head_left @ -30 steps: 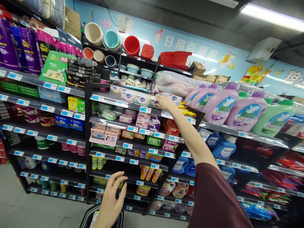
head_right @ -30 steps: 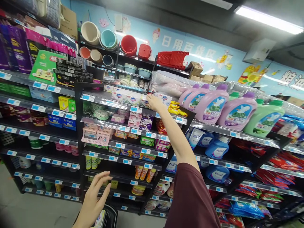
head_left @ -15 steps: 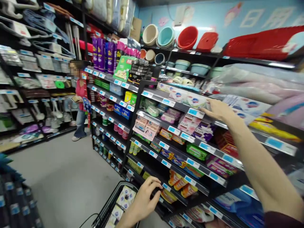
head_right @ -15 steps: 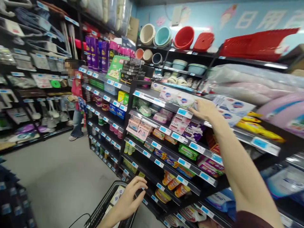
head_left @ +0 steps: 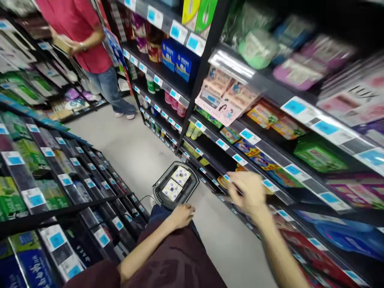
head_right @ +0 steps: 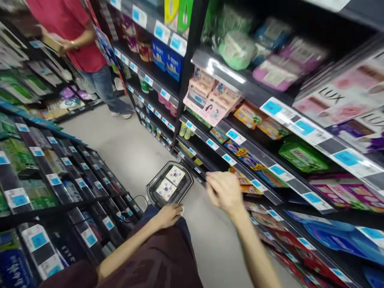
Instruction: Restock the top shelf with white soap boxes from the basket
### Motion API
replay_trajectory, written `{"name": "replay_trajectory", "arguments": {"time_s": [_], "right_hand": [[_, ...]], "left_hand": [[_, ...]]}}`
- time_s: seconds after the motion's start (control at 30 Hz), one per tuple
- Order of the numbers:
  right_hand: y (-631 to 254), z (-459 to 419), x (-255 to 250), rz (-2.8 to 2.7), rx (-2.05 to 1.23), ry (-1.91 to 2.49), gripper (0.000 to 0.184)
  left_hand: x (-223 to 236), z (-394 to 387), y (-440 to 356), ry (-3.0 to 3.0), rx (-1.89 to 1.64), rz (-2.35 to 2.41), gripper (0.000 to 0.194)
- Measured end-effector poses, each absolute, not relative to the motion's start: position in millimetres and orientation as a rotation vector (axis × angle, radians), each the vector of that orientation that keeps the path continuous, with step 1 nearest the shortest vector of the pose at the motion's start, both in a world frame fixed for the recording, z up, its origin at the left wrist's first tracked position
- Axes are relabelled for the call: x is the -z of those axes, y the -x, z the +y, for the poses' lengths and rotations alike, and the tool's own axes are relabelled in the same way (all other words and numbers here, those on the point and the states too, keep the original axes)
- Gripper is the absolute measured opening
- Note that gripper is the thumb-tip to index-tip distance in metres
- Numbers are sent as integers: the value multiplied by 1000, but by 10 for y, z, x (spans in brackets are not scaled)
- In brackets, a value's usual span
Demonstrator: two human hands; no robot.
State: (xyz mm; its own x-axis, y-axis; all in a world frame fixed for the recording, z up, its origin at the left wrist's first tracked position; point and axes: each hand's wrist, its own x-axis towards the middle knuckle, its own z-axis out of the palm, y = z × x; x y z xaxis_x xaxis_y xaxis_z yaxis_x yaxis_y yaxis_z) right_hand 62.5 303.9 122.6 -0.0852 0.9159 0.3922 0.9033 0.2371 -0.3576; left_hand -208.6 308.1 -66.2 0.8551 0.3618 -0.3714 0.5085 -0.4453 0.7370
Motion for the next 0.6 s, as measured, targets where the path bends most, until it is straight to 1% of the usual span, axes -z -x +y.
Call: {"name": "replay_trajectory", "arguments": {"time_s": [0.07, 0.13, 0.23, 0.3, 0.37, 0.47, 0.6], "right_hand": [[-312, 2996, -458, -1854, -392, 1801, 38], [-74, 2902, 173, -1706, -649, 1851, 37], [104, 2647, 846, -1565, -1008, 1858, 33], [98, 2446, 1165, -1495, -1234, 1833, 30], [-5, 2261, 1429, -1453, -1392, 1805, 29], [-323, 2049, 1762, -1444, -1547, 1786, 27], [-973, 1944, 2086, -1375, -1744, 1832, 22]], "left_hand": [[966, 3003, 2222, -2018, 288, 716, 25], [1227, 2941, 2339, -1953, 363, 796, 27], [1568, 2887, 2385, -1847, 454, 923, 25], [1788, 2869, 2284, -1768, 495, 1018, 22], [2014, 2858, 2084, -1683, 515, 1124, 19], [2344, 2837, 1672, -1551, 505, 1304, 19], [2687, 2754, 1096, -1357, 445, 1503, 24]]}}
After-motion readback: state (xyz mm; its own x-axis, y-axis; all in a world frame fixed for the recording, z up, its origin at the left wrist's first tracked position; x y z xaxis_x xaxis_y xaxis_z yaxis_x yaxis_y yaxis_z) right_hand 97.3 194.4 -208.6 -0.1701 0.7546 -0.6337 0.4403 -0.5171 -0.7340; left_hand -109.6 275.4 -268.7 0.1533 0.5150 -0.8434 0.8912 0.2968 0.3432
